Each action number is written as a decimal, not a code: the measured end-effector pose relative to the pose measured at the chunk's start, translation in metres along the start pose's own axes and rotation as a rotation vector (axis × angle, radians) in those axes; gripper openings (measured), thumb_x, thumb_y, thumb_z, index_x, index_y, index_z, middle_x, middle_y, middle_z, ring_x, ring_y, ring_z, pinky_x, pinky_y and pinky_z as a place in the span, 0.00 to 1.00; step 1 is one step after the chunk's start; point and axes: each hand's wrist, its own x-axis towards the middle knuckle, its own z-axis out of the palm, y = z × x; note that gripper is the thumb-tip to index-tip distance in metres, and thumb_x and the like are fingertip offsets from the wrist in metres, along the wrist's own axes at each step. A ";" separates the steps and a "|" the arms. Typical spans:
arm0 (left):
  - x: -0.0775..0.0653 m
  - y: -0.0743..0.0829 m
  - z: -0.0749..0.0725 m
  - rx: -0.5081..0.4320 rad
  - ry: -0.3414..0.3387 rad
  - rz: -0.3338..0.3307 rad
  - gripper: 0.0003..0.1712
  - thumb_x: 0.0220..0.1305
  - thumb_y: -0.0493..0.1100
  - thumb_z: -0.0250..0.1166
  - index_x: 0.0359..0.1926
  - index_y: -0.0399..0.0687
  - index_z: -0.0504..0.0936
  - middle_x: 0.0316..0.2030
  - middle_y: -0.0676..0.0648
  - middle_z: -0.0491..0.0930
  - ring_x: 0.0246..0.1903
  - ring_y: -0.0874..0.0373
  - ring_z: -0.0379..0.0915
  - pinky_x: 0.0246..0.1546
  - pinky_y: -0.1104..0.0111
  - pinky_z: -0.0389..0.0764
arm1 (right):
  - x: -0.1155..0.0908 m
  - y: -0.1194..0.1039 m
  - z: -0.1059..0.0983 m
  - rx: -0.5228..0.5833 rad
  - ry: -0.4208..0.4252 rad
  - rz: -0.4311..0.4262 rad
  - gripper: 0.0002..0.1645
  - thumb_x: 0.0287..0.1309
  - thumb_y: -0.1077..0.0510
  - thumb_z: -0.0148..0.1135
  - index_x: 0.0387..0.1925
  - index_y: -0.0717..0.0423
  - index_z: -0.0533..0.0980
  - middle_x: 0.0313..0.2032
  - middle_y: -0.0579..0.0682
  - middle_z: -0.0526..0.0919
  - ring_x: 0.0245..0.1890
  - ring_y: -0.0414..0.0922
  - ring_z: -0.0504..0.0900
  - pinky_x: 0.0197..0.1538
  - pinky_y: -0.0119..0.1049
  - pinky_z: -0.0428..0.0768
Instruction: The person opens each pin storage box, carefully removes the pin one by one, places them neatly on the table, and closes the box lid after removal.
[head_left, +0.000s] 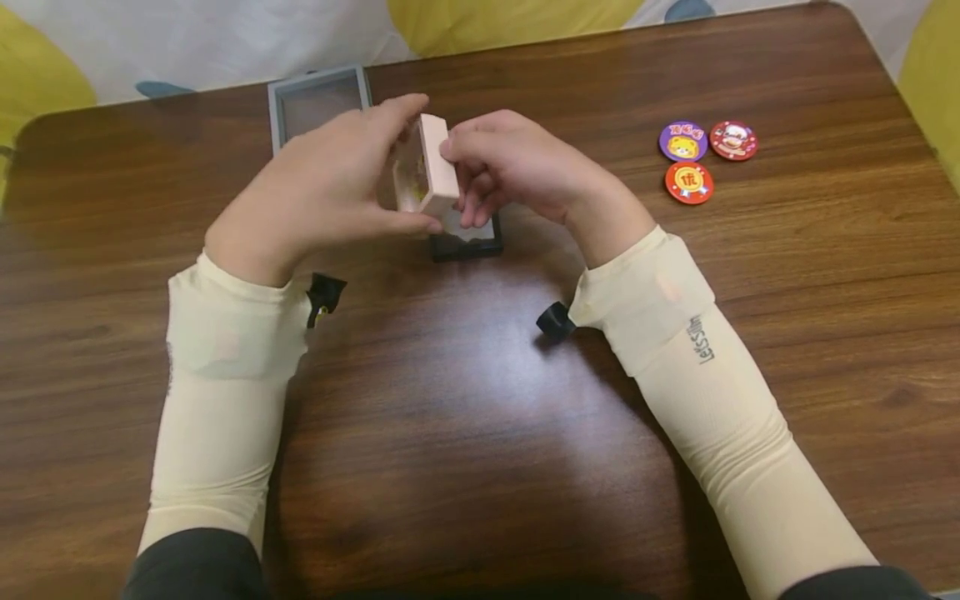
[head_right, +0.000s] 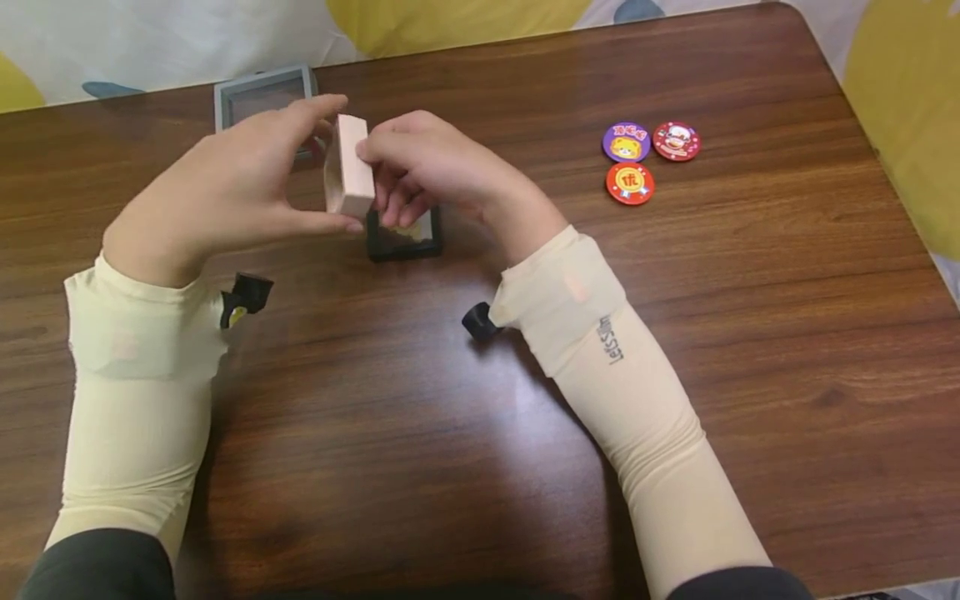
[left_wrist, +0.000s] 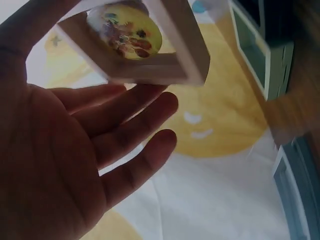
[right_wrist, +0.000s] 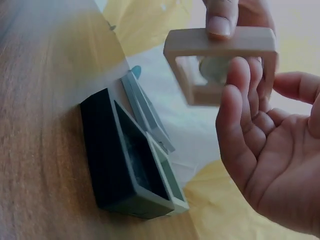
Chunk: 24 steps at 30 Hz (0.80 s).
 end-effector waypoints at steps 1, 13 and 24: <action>0.001 0.001 0.002 -0.002 -0.006 0.002 0.55 0.48 0.56 0.73 0.70 0.40 0.54 0.56 0.38 0.74 0.52 0.43 0.71 0.52 0.44 0.73 | -0.001 -0.001 0.001 -0.010 0.014 0.004 0.15 0.68 0.60 0.44 0.32 0.65 0.74 0.17 0.51 0.76 0.16 0.43 0.78 0.21 0.33 0.80; 0.005 0.009 0.011 0.060 0.036 -0.018 0.46 0.46 0.69 0.67 0.59 0.46 0.67 0.40 0.48 0.77 0.30 0.51 0.69 0.30 0.56 0.72 | -0.006 -0.007 0.007 -0.170 0.083 0.033 0.15 0.62 0.62 0.44 0.23 0.62 0.72 0.13 0.48 0.74 0.12 0.42 0.76 0.18 0.31 0.78; 0.005 0.014 0.014 0.119 0.108 -0.035 0.46 0.41 0.70 0.70 0.53 0.43 0.72 0.32 0.44 0.80 0.27 0.49 0.72 0.29 0.53 0.75 | 0.000 -0.004 0.012 -0.201 0.141 0.032 0.14 0.57 0.64 0.44 0.19 0.60 0.70 0.07 0.45 0.70 0.09 0.39 0.73 0.16 0.29 0.75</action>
